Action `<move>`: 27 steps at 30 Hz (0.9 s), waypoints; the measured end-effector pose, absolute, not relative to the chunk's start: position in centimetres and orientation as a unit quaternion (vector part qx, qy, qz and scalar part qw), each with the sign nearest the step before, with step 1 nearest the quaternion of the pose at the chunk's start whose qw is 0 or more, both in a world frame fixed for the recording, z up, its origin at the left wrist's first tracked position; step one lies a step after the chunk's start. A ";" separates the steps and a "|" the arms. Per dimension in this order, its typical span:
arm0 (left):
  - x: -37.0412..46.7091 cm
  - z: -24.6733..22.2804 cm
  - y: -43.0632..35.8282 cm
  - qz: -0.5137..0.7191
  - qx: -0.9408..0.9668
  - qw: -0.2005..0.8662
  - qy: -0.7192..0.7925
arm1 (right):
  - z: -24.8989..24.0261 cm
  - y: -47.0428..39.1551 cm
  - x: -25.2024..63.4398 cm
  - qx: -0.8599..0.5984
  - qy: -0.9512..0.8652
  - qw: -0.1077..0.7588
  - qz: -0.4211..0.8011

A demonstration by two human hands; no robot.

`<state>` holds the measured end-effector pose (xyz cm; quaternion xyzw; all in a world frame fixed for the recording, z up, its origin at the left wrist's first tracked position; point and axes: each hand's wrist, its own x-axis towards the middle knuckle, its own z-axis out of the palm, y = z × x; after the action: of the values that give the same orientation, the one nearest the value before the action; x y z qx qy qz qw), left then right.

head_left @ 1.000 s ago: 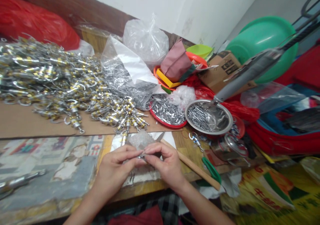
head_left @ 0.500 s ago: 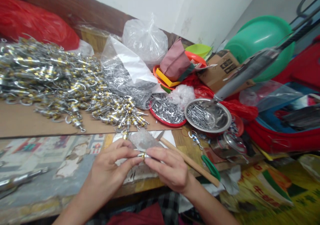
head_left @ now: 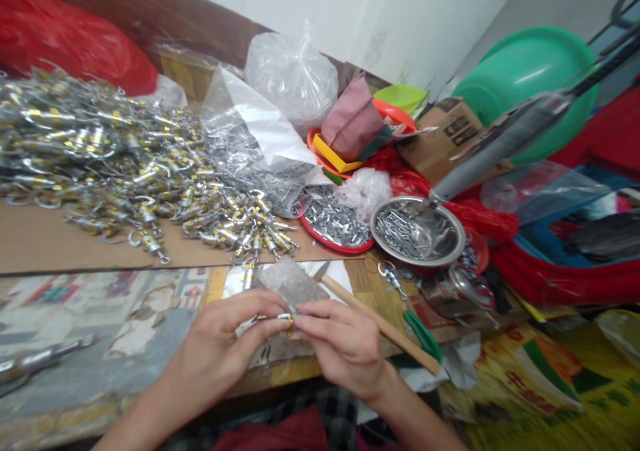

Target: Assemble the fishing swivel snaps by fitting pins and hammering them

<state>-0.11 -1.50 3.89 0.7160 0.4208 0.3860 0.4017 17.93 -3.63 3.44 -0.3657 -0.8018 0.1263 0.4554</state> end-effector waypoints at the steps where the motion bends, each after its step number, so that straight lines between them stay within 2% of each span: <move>1: 0.1 3.7 -1.6 0.389 0.680 0.430 0.449 | 3.5 -3.6 17.7 -0.380 -0.782 0.471 0.150; 5: 1.0 2.9 -2.3 0.411 0.507 0.564 0.506 | 3.7 -3.7 17.0 -0.449 -0.712 0.488 0.232; 9: 1.4 2.0 -2.7 0.433 0.428 0.622 0.493 | 4.2 -2.6 17.7 -0.475 -0.716 0.407 0.310; 11: 1.4 1.8 -2.6 0.431 0.415 0.635 0.489 | 4.5 -0.7 19.0 -0.523 -0.727 0.356 0.265; 13: 1.5 1.8 -2.4 0.419 0.407 0.651 0.485 | 4.6 2.1 20.9 -0.627 -0.708 0.301 0.124; 14: 1.5 1.9 -2.3 0.414 0.402 0.658 0.483 | 4.5 3.6 21.8 -0.687 -0.685 0.237 0.049; 15: 1.6 2.0 -2.2 0.413 0.396 0.663 0.482 | 4.3 5.2 22.7 -0.710 -0.672 0.208 0.029; 17: 1.8 2.1 -2.0 0.411 0.388 0.671 0.479 | 3.7 7.9 24.0 -0.733 -0.662 0.157 0.022; 21: 1.8 2.0 -1.7 0.399 0.383 0.685 0.475 | 2.0 10.9 24.4 -0.736 -0.667 0.110 0.034; 27: 1.5 1.2 -1.1 0.415 0.354 0.706 0.452 | 1.0 11.2 25.0 -0.723 -0.676 0.135 0.039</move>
<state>1.48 -1.12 1.21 0.3538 0.4520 0.4152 0.7058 24.95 11.15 1.01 -0.7229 -0.6765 0.0386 0.1351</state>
